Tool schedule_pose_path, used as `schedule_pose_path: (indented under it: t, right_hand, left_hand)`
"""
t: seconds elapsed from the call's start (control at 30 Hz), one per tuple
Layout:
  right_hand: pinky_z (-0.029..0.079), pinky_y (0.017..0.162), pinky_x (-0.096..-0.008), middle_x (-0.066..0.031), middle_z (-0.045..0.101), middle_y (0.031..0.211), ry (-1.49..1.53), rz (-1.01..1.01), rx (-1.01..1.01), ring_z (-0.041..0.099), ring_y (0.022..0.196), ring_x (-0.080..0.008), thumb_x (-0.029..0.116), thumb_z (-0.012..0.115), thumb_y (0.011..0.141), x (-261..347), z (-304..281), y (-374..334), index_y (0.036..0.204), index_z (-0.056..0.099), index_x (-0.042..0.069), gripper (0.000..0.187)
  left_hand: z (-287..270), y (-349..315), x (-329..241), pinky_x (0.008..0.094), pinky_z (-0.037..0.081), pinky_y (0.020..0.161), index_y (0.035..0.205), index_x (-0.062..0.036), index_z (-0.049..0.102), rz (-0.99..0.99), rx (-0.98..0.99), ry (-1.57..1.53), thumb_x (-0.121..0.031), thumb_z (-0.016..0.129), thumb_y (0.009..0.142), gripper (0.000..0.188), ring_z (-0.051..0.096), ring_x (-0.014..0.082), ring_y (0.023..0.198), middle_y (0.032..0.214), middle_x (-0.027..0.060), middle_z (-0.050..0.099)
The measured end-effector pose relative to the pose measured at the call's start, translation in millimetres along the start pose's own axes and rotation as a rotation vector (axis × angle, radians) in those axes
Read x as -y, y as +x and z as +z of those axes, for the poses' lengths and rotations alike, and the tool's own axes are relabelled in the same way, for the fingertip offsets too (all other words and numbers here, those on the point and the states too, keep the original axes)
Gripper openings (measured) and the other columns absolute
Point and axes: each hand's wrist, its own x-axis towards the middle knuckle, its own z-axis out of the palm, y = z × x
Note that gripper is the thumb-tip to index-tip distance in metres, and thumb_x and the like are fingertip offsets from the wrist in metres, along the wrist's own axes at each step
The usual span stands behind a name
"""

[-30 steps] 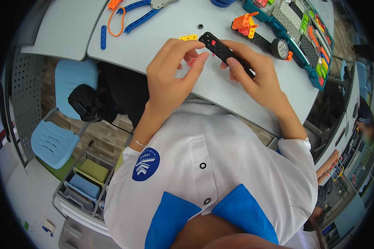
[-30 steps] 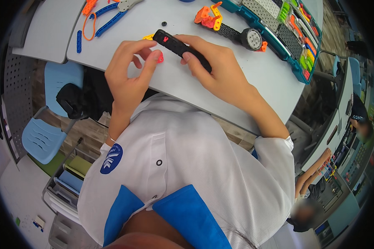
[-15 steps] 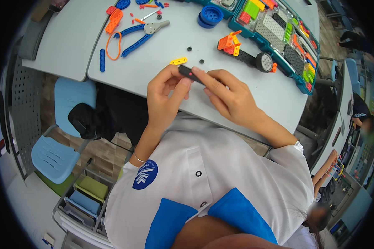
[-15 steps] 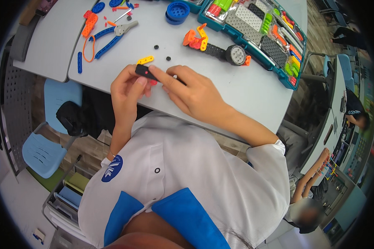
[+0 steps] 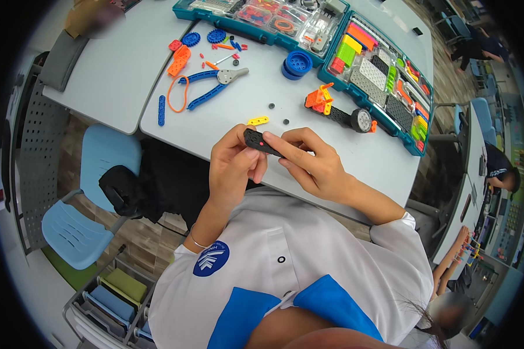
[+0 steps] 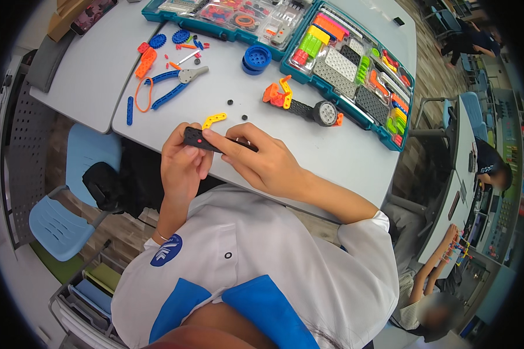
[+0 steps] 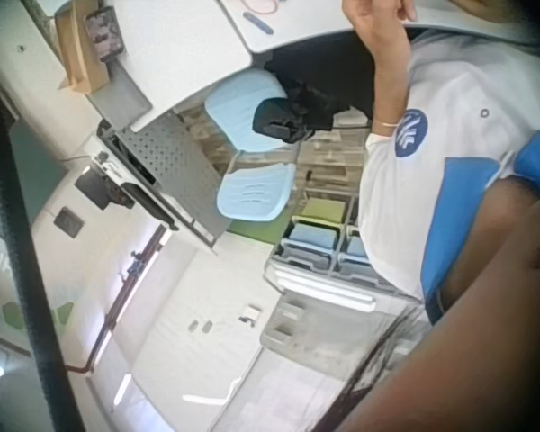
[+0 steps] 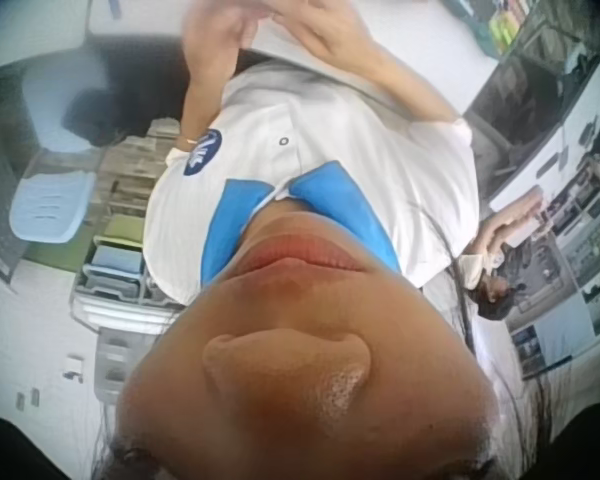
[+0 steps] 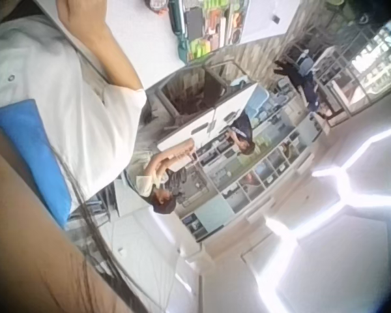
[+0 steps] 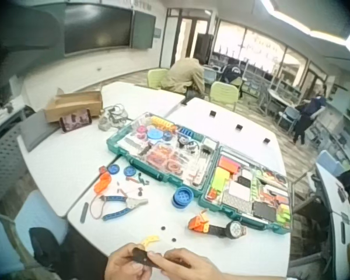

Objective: The person assembles a small wheeled vehicle from a construction toy kit. They connect a red gear to a black beam, attach orange and yellow supports, and then affix two blue wheels to the ends of the beam.

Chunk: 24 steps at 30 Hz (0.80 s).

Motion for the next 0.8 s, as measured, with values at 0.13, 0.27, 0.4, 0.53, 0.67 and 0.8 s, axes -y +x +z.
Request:
schedule_pose_path:
  t: [0.13,0.27,0.4,0.53,0.67,0.8]
  right_hand:
    - [0.052,0.063,-0.0327,-0.0114,0.061,0.099,0.001,-0.087,0.023,0.063,0.076,-0.0241,-0.001,0.068,0.084,5,-2,19,0.138,0.06,0.011,0.055]
    - [0.055,0.072,-0.0376,-0.0135,0.068,0.099,-0.046,-0.113,0.075,0.066,0.084,-0.0286,0.005,0.067,0.089,8,-3,40,0.134,0.061,0.006,0.045]
    - [0.053,0.071,-0.0381,-0.0129,0.067,0.095,0.177,-0.017,0.192,0.065,0.084,-0.0276,0.013,0.067,0.092,-3,4,71,0.124,0.064,0.006,0.033]
    - [0.051,0.082,-0.0405,-0.0143,0.065,0.101,-0.054,-0.116,0.063,0.063,0.096,-0.0292,0.021,0.072,0.09,-47,15,123,0.122,0.062,0.003,0.039]
    - [0.046,0.093,-0.0444,-0.0172,0.06,0.116,-0.495,-0.159,0.133,0.055,0.113,-0.0333,0.032,0.08,0.079,-72,71,139,0.124,0.058,0.002,0.058]
    - [0.045,0.093,-0.0457,-0.0186,0.059,0.114,-0.548,-0.144,0.149,0.055,0.112,-0.0358,0.035,0.083,0.072,-89,92,138,0.116,0.059,0.002,0.061]
  left_hand:
    - [3,-7,-9,0.0223,0.042,0.057,0.101,0.0005,0.059,0.064,-0.141,0.132,-0.016,0.061,0.093,0.018,0.056,0.0094,0.064,0.079,0.0039,0.057]
    - [-7,12,-15,0.0261,0.049,0.076,0.11,0.0012,0.058,0.411,-0.186,0.463,-0.028,0.068,0.095,0.035,0.056,0.0143,0.095,0.107,0.0085,0.056]
    - [-15,18,-23,0.0241,0.044,0.068,0.097,-0.0026,0.053,0.599,-0.31,0.454,-0.028,0.061,0.101,0.027,0.053,0.0129,0.079,0.094,0.0101,0.058]
    - [-43,15,-35,0.0233,0.043,0.064,0.097,-0.0024,0.05,0.612,-0.443,0.382,-0.033,0.053,0.105,0.032,0.053,0.0111,0.077,0.085,0.0082,0.057]
    - [-36,11,-41,0.0256,0.045,0.058,0.102,-0.0018,0.049,0.579,-0.462,0.439,-0.031,0.047,0.108,0.029,0.054,0.0144,0.059,0.073,0.0054,0.05]
    - [-37,7,-43,0.0227,0.037,0.04,0.115,-0.0018,0.052,0.373,-0.519,0.429,-0.018,0.051,0.106,0.019,0.048,0.0091,0.045,0.08,0.0059,0.054]
